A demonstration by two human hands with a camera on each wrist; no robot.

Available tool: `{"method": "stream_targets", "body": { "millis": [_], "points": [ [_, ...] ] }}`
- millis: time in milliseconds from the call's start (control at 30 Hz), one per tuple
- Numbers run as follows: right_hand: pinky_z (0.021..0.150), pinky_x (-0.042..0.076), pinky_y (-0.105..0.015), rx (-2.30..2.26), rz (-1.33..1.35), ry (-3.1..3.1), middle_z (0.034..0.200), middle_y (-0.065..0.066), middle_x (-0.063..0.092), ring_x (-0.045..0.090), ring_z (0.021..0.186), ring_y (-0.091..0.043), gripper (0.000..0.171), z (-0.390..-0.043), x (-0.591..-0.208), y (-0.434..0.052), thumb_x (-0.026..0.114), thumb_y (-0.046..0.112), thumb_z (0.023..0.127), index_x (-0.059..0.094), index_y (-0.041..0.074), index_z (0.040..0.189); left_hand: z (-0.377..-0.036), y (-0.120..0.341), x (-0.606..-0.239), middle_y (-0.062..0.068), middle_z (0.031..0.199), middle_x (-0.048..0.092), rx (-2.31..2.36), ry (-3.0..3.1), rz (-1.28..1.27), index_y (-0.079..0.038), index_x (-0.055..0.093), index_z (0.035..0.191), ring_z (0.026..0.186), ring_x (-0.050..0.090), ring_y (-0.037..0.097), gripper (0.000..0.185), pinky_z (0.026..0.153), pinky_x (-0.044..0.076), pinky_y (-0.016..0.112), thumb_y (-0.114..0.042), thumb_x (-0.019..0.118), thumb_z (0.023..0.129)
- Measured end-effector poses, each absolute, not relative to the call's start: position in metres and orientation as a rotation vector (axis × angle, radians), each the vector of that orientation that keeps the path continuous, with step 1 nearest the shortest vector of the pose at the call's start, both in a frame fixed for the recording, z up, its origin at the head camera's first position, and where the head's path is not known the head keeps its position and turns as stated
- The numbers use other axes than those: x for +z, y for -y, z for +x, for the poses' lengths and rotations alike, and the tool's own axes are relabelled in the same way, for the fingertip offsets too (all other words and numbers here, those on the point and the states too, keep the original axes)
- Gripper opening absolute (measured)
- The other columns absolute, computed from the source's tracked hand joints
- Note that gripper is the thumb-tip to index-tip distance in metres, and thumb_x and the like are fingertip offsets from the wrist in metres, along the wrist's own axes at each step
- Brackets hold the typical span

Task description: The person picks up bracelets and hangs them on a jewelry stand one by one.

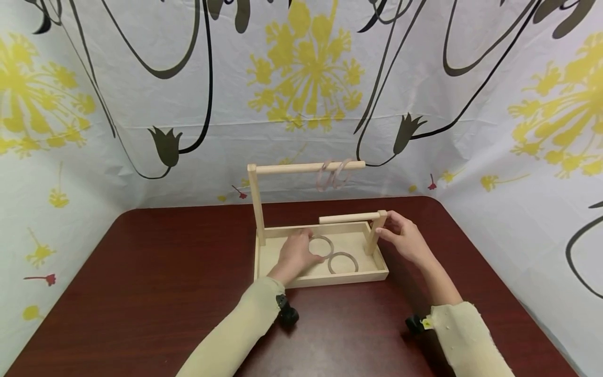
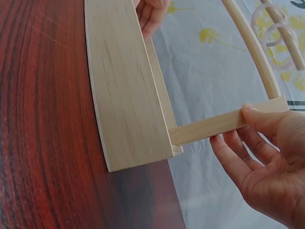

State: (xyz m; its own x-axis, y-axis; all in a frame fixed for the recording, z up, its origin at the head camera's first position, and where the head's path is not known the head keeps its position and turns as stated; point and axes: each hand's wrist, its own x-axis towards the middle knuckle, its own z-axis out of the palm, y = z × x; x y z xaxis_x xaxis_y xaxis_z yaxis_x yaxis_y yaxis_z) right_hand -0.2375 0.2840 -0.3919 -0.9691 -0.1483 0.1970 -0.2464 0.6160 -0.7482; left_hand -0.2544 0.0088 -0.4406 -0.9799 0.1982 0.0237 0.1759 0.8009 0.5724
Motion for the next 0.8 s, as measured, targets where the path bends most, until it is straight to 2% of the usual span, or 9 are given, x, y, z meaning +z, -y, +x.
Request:
{"method": "stream_targets", "body": {
  "millis": [367, 800],
  "points": [
    [0.080, 0.050, -0.012, 1.301, 0.342, 2.711, 0.123, -0.023, 0.065, 0.064, 0.113, -0.036, 0.033, -0.238, -0.392, -0.284, 0.064, 0.016, 0.098, 0.057, 0.001, 0.126, -0.252, 0.006, -0.438, 0.011, 0.123, 0.068, 1.180, -2.822, 0.298, -0.006, 0.060, 0.131, 0.108, 0.065, 0.029, 0.069, 0.096, 0.053, 0.043, -0.026, 0.090, 0.072],
    [0.080, 0.050, -0.013, 1.288, 0.335, 2.712, 0.123, -0.022, 0.066, 0.064, 0.113, -0.035, 0.032, -0.238, -0.392, -0.284, 0.064, 0.017, 0.098, 0.057, 0.001, 0.126, -0.252, 0.019, -0.428, 0.015, 0.126, 0.066, 1.376, -2.709, 0.256, -0.008, 0.059, 0.130, 0.117, 0.063, 0.030, 0.065, 0.098, 0.052, 0.044, -0.032, 0.087, 0.076]
  ]
}}
